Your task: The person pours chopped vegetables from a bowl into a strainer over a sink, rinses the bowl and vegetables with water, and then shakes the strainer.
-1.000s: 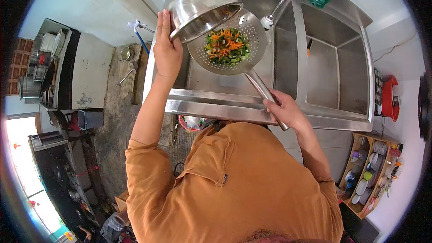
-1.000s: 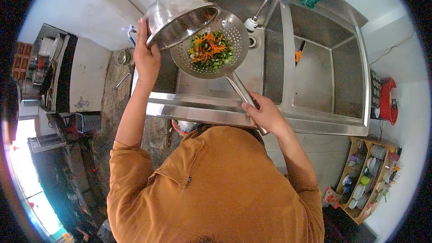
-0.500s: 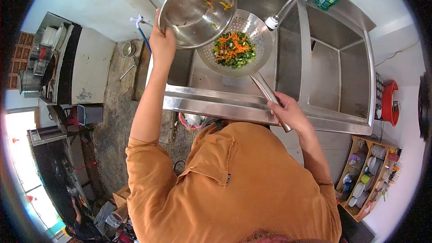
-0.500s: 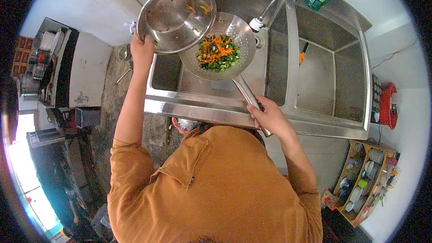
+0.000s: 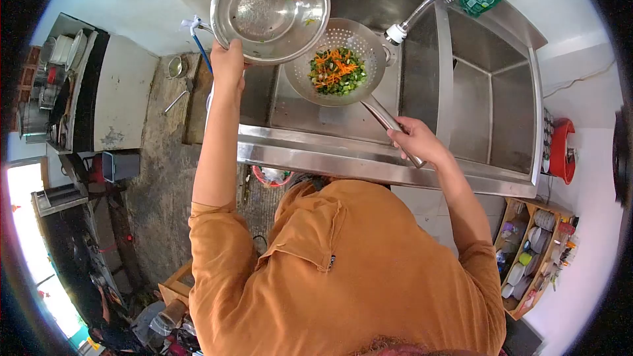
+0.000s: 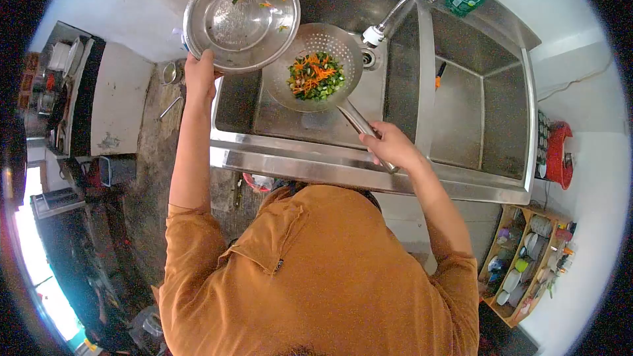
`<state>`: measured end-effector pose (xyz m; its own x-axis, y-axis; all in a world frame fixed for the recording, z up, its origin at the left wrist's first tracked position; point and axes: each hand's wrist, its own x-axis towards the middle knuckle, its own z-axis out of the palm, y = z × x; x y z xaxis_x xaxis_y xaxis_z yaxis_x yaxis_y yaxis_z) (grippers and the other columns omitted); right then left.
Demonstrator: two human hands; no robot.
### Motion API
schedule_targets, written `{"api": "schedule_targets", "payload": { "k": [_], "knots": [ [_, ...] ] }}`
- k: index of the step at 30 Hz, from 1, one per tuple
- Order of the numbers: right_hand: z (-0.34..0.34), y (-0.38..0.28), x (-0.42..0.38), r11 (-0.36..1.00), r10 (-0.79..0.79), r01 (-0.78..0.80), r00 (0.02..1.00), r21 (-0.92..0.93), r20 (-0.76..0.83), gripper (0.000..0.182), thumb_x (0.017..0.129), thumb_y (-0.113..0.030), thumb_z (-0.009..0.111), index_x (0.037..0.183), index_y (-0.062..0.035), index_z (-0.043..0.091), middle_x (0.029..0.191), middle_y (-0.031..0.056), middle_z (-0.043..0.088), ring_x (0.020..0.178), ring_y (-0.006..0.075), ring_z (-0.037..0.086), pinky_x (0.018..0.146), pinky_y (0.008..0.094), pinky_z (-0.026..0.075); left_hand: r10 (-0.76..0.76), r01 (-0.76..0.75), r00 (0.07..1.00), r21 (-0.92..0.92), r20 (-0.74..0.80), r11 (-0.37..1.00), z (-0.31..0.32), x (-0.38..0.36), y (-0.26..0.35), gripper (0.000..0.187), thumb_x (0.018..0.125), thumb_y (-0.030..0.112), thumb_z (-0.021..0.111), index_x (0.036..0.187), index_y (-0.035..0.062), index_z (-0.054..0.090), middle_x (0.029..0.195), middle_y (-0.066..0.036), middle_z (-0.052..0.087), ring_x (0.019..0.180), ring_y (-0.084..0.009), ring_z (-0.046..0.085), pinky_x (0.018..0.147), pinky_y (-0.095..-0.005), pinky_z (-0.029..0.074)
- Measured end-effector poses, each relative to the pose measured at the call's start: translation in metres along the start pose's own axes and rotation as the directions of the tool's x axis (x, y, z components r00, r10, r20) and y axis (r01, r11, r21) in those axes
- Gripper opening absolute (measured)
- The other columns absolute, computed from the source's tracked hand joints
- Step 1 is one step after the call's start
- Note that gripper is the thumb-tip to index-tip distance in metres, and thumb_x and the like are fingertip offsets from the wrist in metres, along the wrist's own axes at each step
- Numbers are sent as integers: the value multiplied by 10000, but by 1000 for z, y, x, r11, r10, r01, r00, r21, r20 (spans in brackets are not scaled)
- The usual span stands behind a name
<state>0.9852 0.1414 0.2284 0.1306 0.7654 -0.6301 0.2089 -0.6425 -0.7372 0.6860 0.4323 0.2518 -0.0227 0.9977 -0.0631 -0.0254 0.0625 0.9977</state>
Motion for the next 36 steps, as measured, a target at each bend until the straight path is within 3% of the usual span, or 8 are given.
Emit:
{"api": "schedule_targets", "payload": {
  "k": [9, 11, 17, 18, 26, 33, 36],
  "knots": [
    [-8, 9, 43, 999, 8, -7, 999, -34, 44, 239, 972, -231, 631, 1035, -1, 610, 704, 22, 578, 505, 111, 553, 502, 300, 462, -48, 43, 998, -127, -34, 991, -7, 9, -18, 342, 881, 58, 545, 1218, 4, 521, 1001, -133, 680, 707, -214, 702, 538, -329, 605],
    [-9, 15, 59, 1000, 4, -3, 998, -29, 61, 239, 971, -236, 630, 1016, -2, 614, 702, 24, 582, 505, 113, 559, 504, 306, 465, -67, 69, 998, -103, 20, 992, -10, 9, -17, 389, 920, 59, 527, 1295, -20, 458, 1139, -191, 634, 912, -306, 705, 696, -426, 634],
    [-3, 32, 110, 994, 21, -12, 996, -106, 82, 262, 966, -257, 632, 981, 4, 624, 699, 30, 586, 531, 127, 593, 505, 319, 471, -80, 79, 997, -88, -7, 993, -6, 9, -20, 365, 909, 56, 527, 1267, 0, 481, 1122, -148, 639, 873, -256, 695, 630, -375, 606],
    [-3, 34, 116, 993, 33, -24, 996, -112, 82, 267, 966, -256, 631, 994, 9, 626, 697, 35, 588, 537, 133, 599, 510, 323, 476, -66, 63, 998, -119, -18, 991, -2, 8, -23, 365, 907, 64, 540, 1268, 29, 497, 1063, -125, 663, 794, -210, 705, 560, -336, 610],
    [0, 54, 151, 986, 52, -38, 995, -164, 87, 296, 972, -259, 618, 1044, 28, 620, 707, 59, 607, 559, 162, 628, 548, 353, 505, -110, 112, 994, -139, 24, 984, 24, -2, -31, 400, 914, 37, 524, 1312, 22, 488, 1119, -146, 641, 855, -245, 705, 622, -373, 638],
    [2, 74, 164, 978, 48, -27, 994, -208, 97, 317, 984, -262, 601, 1081, 39, 595, 719, 75, 622, 576, 182, 656, 559, 365, 529, -122, 126, 992, -109, 39, 986, 39, 4, -55, 409, 895, 48, 534, 1302, 25, 509, 1009, -113, 648, 691, -162, 646, 495, -286, 522],
    [0, 73, 166, 978, 90, -65, 989, -196, 119, 349, 988, -260, 605, 1155, 45, 572, 751, 79, 626, 613, 179, 671, 574, 356, 550, -133, 137, 990, -85, 57, 987, 44, 12, -63, 418, 889, 48, 531, 1305, 25, 506, 1048, -125, 653, 745, -184, 678, 530, -304, 564]
  ]
}}
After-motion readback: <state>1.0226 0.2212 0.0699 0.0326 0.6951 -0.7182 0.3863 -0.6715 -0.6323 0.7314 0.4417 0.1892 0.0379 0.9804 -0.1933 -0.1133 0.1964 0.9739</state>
